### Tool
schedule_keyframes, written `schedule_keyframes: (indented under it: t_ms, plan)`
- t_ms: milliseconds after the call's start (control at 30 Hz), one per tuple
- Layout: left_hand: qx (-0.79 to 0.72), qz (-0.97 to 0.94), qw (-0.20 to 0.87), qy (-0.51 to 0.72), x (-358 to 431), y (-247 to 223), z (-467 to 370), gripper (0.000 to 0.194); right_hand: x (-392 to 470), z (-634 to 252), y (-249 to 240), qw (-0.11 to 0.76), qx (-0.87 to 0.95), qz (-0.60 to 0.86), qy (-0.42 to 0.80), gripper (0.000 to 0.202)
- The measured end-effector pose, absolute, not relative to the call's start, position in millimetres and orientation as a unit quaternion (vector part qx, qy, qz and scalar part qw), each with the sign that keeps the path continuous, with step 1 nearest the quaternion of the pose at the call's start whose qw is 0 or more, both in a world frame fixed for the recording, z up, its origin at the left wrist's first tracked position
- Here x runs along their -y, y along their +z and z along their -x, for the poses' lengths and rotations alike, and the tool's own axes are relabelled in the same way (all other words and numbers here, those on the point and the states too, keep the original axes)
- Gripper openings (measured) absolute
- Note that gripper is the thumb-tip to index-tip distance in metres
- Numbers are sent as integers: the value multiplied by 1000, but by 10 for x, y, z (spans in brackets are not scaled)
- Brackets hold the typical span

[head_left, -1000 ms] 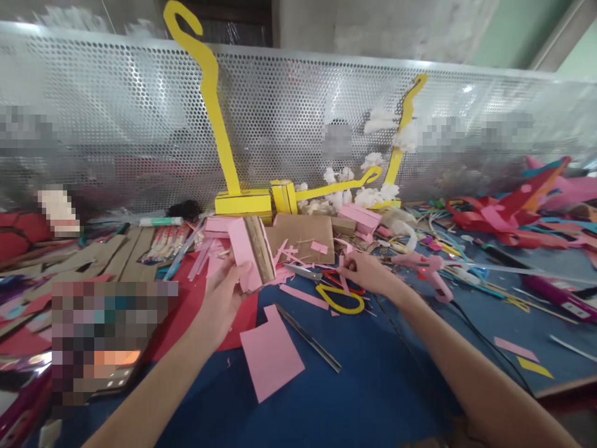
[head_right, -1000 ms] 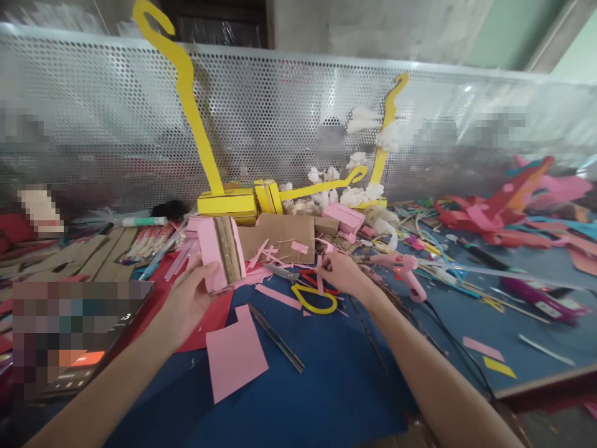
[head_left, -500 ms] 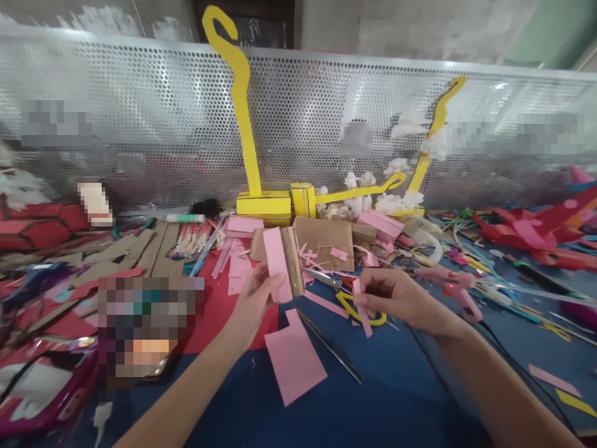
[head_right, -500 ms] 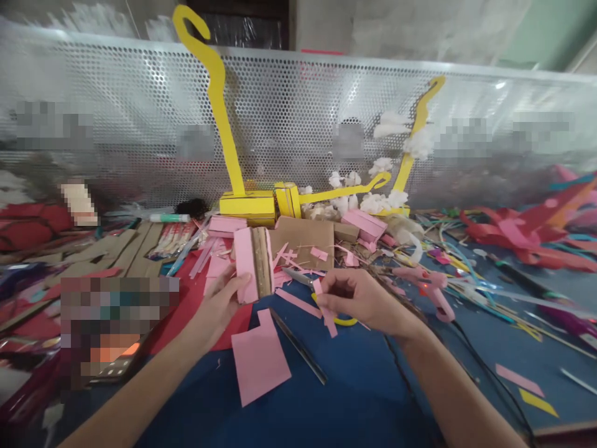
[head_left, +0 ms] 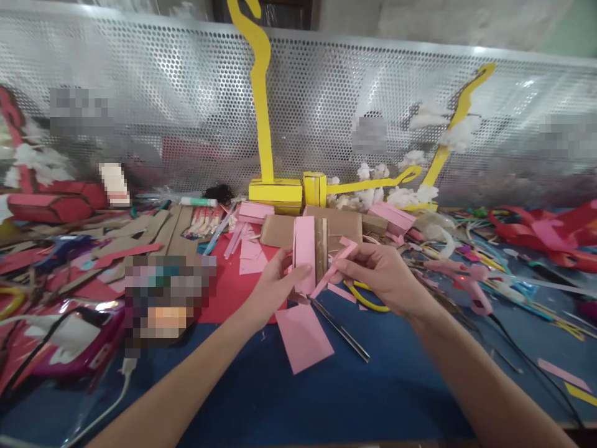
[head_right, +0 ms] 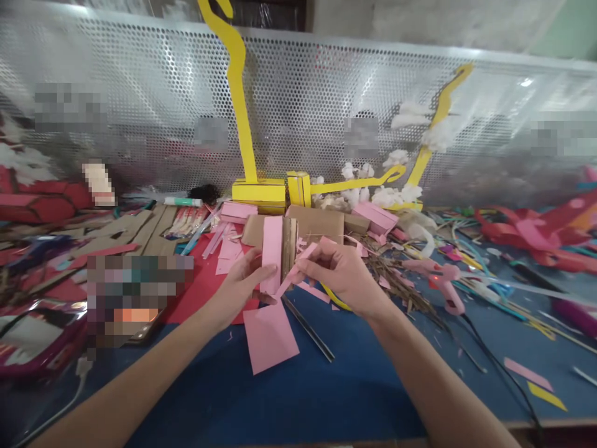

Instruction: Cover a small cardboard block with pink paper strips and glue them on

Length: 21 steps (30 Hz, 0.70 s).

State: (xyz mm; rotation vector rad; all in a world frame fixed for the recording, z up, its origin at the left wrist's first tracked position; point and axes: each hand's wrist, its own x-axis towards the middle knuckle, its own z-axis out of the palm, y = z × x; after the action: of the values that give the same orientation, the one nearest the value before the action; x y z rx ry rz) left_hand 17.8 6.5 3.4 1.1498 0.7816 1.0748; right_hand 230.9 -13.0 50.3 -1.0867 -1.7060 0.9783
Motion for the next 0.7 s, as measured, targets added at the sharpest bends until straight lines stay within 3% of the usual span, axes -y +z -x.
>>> schedule_keyframes:
  t_ms: [267,700]
  plan:
    - [-352,-518,643,441,-69,-11,-186,62,140,-2395,558,440,700,456,330,35]
    - [-354,-551,629,420,-88,-47,-189,57,111,-2454,459,404,710,468,338,36]
